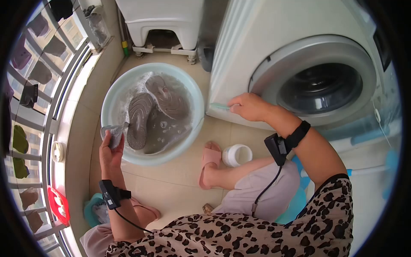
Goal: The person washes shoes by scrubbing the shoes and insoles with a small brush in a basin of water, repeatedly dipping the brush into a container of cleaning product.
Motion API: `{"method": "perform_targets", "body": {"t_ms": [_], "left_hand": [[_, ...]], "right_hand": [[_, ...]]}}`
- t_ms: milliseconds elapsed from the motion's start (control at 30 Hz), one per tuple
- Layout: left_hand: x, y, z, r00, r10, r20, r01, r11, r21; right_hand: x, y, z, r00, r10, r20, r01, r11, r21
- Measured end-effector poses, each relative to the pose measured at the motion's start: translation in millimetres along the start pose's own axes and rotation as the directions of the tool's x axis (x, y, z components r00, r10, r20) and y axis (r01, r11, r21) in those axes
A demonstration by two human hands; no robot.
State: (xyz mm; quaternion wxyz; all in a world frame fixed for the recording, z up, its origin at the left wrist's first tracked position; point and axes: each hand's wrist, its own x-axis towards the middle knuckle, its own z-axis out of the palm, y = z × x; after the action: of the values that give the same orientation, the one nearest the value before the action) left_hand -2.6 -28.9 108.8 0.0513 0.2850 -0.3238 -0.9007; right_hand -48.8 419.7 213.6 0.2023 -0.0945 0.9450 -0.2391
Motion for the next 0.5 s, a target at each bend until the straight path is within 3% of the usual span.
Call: {"method": "perform_targets", "body": {"t_ms": [167,267,333,367,433,500], "left_hand": [[-33.7,-10.0,2.1,0.997,0.077,-0.022,-0.076,0.996,0.050],[-48.1,0.7,20.6,0.993,0.118,0.019,-0.119,0.991,0.054],[-56.3,9.0,31.7,0.987,0.146,0.063,-0.150,0.986,0.073],[-59.3,12.1,36.1,0.985,0.148,0.087,-0.156,0.983,0.091],[-60.0,20.6,36.7,0.990,0.117,0.075,-0.127,0.981,0.146],[-49.2,25.8,23.8,0.994,0.086,0.072,-0.097,0.981,0.168]], "right_hand": [[-73.6,40.4,-34.9,0.957,0.255,0.139,-0.253,0.967,-0.032],[-105.2,76.5,-14.4,0.948,0.254,0.193,-0.257,0.966,-0.008],[-118.9,89.3,19.2,0.868,0.431,0.247,-0.456,0.889,0.052],[-121.1,123.2,56.4,0.955,0.262,0.139,-0.262,0.965,-0.015],[-134.8,145.4,103.4,0.987,0.141,0.072,-0.133,0.985,-0.108],[-132.1,136.4,130.6,0.969,0.227,0.101,-0.219,0.972,-0.088]]}}
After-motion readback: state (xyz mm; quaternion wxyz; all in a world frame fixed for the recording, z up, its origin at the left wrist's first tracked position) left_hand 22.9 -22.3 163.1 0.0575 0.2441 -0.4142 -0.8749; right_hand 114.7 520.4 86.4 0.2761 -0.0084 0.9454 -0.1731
